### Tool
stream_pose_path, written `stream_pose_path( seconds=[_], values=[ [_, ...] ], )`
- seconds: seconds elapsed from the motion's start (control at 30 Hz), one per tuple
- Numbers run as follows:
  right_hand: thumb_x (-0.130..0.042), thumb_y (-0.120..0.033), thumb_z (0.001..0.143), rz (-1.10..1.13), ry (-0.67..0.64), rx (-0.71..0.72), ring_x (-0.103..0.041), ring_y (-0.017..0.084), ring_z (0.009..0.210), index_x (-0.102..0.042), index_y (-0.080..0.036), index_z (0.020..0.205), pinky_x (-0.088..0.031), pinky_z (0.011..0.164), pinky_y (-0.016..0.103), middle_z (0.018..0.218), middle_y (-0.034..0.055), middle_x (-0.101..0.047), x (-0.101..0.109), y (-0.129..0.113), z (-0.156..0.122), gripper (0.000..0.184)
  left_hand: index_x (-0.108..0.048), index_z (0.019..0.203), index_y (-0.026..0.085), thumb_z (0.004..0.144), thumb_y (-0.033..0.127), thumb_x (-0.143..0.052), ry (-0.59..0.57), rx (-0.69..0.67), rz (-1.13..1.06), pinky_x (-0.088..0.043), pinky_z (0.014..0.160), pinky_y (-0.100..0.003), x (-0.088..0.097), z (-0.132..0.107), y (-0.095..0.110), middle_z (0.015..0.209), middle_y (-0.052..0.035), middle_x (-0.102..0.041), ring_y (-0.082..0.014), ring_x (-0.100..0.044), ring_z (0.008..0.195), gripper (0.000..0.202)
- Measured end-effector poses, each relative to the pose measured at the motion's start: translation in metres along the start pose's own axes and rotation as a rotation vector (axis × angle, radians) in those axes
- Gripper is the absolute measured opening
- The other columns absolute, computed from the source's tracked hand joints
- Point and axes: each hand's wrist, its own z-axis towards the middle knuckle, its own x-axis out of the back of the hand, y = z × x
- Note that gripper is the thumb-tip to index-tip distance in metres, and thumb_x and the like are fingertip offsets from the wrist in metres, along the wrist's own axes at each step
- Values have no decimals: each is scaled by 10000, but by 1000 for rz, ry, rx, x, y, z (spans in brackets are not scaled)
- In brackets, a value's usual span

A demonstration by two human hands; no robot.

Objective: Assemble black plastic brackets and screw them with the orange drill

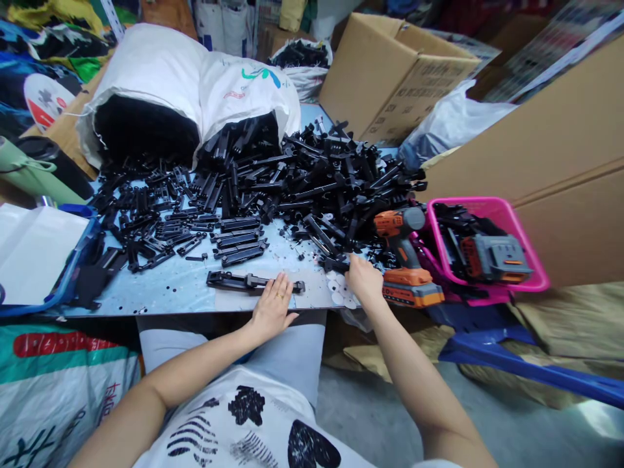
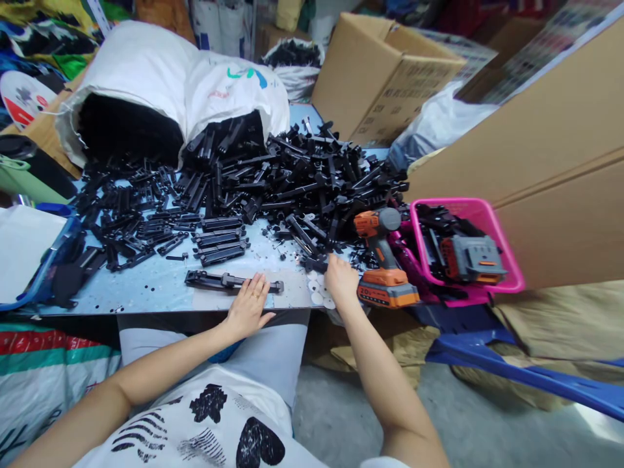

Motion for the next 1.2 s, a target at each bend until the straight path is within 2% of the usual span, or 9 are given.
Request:
stream_pose_path(
  seconds=[0.3, 0.37, 0.53, 0.67, 0.8, 0.97, 1.03, 1.1, 1.2],
  values=[
    [-408, -326, 874, 16, 10, -222, -563, 292, 890, -595, -27, 975, -403, 666, 334, 962, 215, -571, -12, -4, -21, 367, -226, 1422, -7, 834, 397, -533, -111, -20, 55, -160, 1149, -449, -9, 0, -3, 1501, -238, -188, -316, -117, 1409, 777],
    [-401, -348, 884, 14, 26, -181, -560, 301, 900, -598, -27, 977, -399, 716, 363, 974, 217, -571, -19, -8, -23, 388, -219, 1425, -6, 838, 402, -527, -114, -19, 54, -160, 1151, -443, -9, 0, -3, 1503, -235, -185, -317, -107, 1410, 779],
    [-364, -162, 872, 22, 52, 23, -523, 279, 975, -556, -37, 1035, -365, 805, 347, 1015, 196, -587, -33, -13, -14, 281, -209, 1430, -2, 844, 409, -517, -122, -26, 58, -164, 1152, -440, -11, 0, -4, 1505, -228, -188, -318, -100, 1410, 779],
    [-403, -231, 868, 87, 19, -18, -543, 260, 930, -535, -61, 999, -377, 759, 313, 996, 178, -581, -23, -15, -8, 252, -190, 1436, 3, 846, 409, -507, -106, -29, 53, -160, 1151, -456, -13, -1, -5, 1508, -227, -179, -319, -89, 1411, 783],
    [-471, -379, 869, 215, -108, -36, -578, 210, 759, -532, -96, 1014, -380, 642, 279, 912, 132, -606, 4, -3, 2, 323, -183, 1434, -3, 848, 409, -505, -80, -39, 57, -160, 1150, -457, -15, -2, -5, 1509, -234, -169, -324, -85, 1410, 786],
    [-579, -500, 797, 724, -457, 43, -436, 100, 458, -577, -126, 713, -304, 456, 228, 508, -4, -481, 46, 24, 27, 384, -203, 1427, -4, 835, 406, -523, -68, -43, 49, -172, 1147, -477, -17, -2, -6, 1501, -249, -178, -336, -99, 1404, 788],
    [-591, -577, 759, 1028, -547, 45, -342, 65, 384, -595, -114, 756, -252, 398, 219, 464, -47, -412, 59, 24, 33, 463, -216, 1425, 3, 831, 399, -526, -59, -41, 48, -186, 1142, -494, -16, -1, -5, 1496, -252, -187, -340, -103, 1402, 779],
    [-615, -615, 718, 1301, -531, 88, -311, 45, 370, -601, -116, 887, -229, 373, 205, 502, -68, -414, 68, 15, 33, 527, -229, 1419, -1, 830, 365, -526, -55, -30, 55, -199, 1136, -507, -16, -1, -2, 1489, -263, -196, -342, -118, 1398, 754],
    [-625, -623, 702, 1520, -325, 146, -370, 47, 392, -544, -159, 912, -285, 379, 193, 567, -72, -451, 71, -11, 23, 515, -275, 1396, -14, 847, 238, -476, -28, 3, 98, -226, 1129, -510, -21, 2, 2, 1471, -265, -245, -328, -177, 1389, 636]
  ],
)
